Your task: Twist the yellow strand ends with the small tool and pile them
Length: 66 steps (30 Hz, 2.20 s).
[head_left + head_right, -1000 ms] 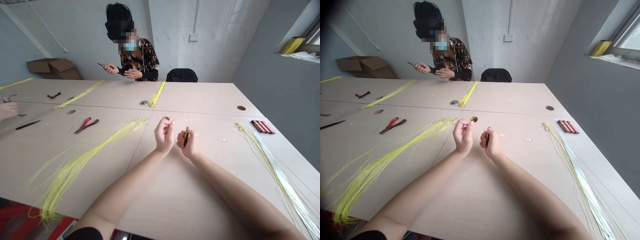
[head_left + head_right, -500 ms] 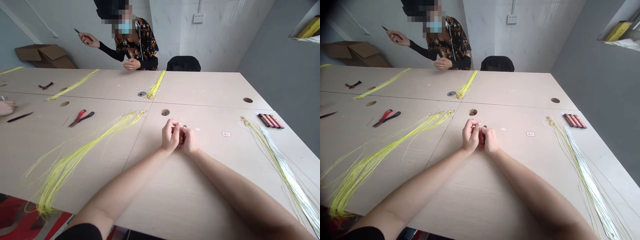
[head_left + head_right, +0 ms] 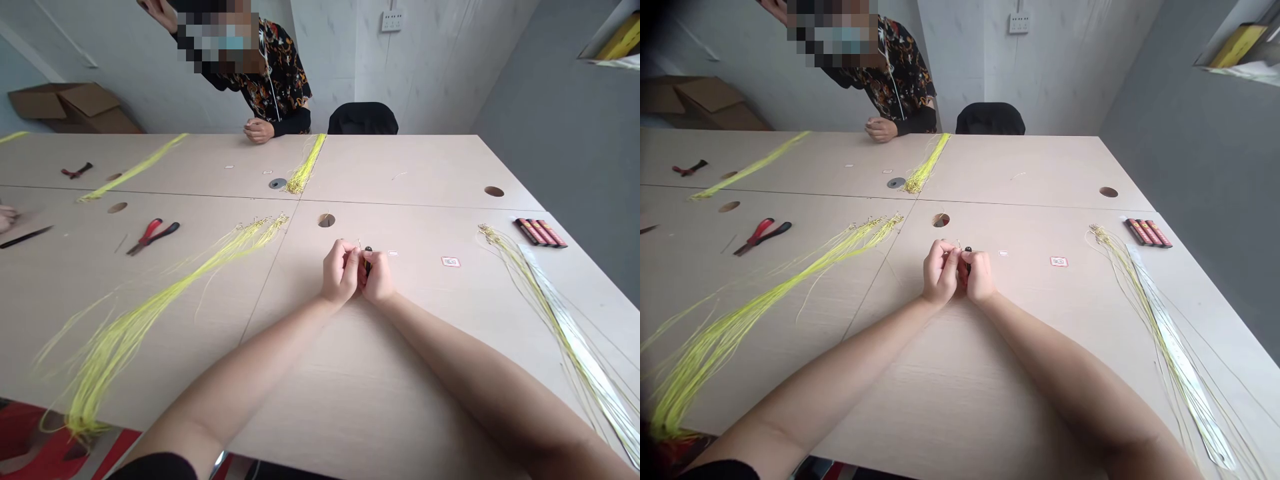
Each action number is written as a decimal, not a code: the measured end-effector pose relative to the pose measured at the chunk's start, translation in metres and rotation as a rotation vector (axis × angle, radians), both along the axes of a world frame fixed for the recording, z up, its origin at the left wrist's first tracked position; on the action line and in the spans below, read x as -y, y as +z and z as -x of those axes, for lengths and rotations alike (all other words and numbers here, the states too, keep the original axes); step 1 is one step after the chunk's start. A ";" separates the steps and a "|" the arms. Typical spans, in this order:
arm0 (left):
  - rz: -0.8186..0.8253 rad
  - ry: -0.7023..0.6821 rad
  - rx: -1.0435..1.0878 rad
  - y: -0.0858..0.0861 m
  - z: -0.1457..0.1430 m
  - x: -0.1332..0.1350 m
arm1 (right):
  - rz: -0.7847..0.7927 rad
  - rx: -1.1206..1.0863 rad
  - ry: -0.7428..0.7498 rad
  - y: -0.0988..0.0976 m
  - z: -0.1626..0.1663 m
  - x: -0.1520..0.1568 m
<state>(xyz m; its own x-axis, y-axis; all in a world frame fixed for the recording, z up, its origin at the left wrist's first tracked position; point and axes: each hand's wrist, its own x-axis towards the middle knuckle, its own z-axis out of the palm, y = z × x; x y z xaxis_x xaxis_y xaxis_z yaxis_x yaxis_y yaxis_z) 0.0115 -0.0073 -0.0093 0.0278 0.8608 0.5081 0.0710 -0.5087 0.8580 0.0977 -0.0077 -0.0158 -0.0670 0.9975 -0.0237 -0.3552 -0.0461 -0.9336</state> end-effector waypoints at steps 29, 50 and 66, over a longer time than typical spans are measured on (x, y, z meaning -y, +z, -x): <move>-0.053 0.012 -0.063 0.001 0.001 -0.001 | 0.052 0.010 0.003 0.002 -0.001 -0.001; -0.110 0.009 -0.084 0.000 0.002 -0.002 | 0.055 0.007 0.016 0.000 -0.001 -0.002; -0.039 -0.035 0.004 0.001 -0.002 0.000 | -0.054 -0.086 -0.025 0.004 -0.002 -0.001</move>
